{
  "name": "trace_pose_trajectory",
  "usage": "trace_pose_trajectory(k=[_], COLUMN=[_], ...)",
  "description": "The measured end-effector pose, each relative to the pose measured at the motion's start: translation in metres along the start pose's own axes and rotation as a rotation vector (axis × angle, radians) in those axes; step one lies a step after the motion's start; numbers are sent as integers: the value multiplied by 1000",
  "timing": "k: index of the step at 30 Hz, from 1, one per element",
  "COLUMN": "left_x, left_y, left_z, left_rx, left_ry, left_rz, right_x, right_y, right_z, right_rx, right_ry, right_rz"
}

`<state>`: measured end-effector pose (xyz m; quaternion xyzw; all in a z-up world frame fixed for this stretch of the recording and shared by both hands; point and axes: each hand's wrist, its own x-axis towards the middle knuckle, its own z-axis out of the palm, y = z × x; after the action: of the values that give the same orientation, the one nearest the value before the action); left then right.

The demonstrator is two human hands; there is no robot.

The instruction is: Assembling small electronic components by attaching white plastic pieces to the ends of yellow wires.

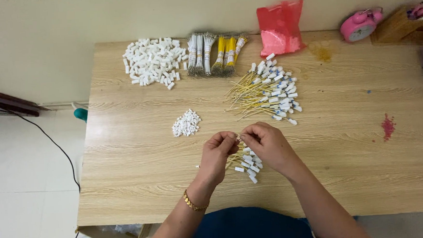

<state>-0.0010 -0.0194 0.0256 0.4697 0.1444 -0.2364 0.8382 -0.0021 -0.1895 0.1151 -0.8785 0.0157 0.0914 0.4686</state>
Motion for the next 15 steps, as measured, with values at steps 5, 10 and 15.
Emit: trace_pose_trajectory(k=[5, 10, 15], left_x=[-1, -1, -1], left_y=[1, -2, -3], left_z=[2, 2, 2], left_rx=[-33, -44, 33], left_ry=[22, -5, -17], left_rz=[0, 56, 71], right_x=[2, 2, 3], right_y=[1, -6, 1], right_z=[-2, -5, -3], right_rx=[32, 67, 36], right_ry=[-20, -39, -47], right_rz=[21, 110, 134])
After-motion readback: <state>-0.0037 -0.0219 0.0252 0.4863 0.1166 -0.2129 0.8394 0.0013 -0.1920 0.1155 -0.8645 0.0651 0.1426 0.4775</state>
